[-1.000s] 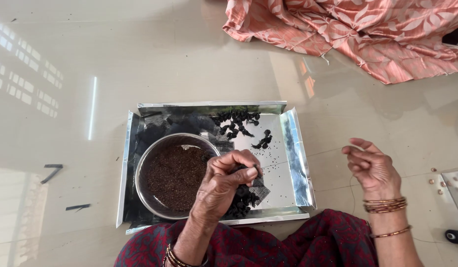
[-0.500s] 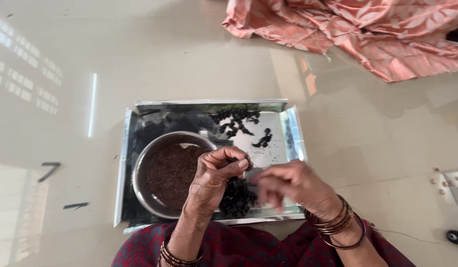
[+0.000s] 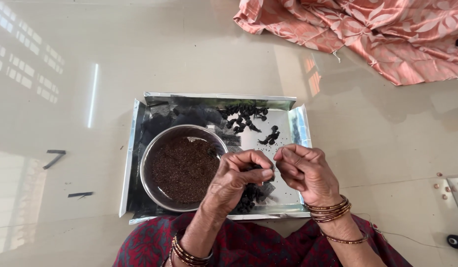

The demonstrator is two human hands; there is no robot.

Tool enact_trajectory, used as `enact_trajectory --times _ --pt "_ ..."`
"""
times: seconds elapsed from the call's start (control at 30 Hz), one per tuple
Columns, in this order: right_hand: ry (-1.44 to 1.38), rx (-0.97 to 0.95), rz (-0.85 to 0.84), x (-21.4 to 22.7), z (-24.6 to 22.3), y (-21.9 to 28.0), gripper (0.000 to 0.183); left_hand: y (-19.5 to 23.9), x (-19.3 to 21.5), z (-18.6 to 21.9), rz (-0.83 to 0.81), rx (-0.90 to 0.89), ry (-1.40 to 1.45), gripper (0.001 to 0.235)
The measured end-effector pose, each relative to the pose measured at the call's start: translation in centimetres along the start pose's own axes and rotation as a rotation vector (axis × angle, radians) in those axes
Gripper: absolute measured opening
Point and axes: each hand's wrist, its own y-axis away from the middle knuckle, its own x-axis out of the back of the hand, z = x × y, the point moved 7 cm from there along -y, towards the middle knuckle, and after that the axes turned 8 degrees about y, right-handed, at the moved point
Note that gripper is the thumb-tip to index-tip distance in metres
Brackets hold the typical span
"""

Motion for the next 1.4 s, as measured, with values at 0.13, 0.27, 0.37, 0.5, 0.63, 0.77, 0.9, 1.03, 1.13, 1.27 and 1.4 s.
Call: enact_trajectory --times 0.13,0.27,0.37,0.5,0.63,0.77,0.9,1.03,1.13,1.27,1.4 --pt "-0.053 -0.055 0.071 0.7 2.5 -1.0 0.022 -0.6 0.5 -0.5 0.022 -0.007 -0.101 0.006" --pt "0.097 -0.015 0.126 2.2 -0.2 -0.3 0.028 -1.2 1.5 -1.0 0.054 -0.032 -0.013 0.006" --pt "0.087 0.031 0.017 8.3 0.6 0.9 0.030 -1.3 2.2 -1.6 0.119 -0.028 0.021 0.008" --pt "-0.526 0.201 -0.301 8.0 -1.3 1.7 0.026 -1.3 2.0 -1.9 0.073 0.030 0.120 0.011" --pt "-0.177 0.192 -0.022 5.1 -2.4 1.5 0.043 -0.9 1.1 -2.4 0.060 0.147 0.098 0.009" --pt "1.011 0.454 -0.063 -2.9 -4.2 2.1 0.059 -0.8 1.9 -2.2 0.062 0.093 0.106 0.009" --pt "1.443 0.795 -0.117 -5.3 -3.5 3.0 0.088 -1.2 2.3 -2.4 0.083 0.071 0.121 0.008" --pt "1.431 0.911 -0.101 -5.2 -3.7 3.2 0.090 -1.1 3.0 -2.9 0.081 0.082 0.178 0.010" --pt "1.434 0.756 -0.170 -4.0 -2.9 2.2 0.096 -1.4 2.3 -2.2 0.053 0.072 0.190 0.015" --pt "1.442 0.878 -0.262 -4.9 -4.3 2.5 0.099 -0.8 1.5 -1.7 0.074 0.157 0.213 0.016" --pt "1.455 0.596 -0.376 -4.5 -4.3 1.6 0.098 -0.9 1.7 -2.3 -0.002 0.183 0.159 0.012"
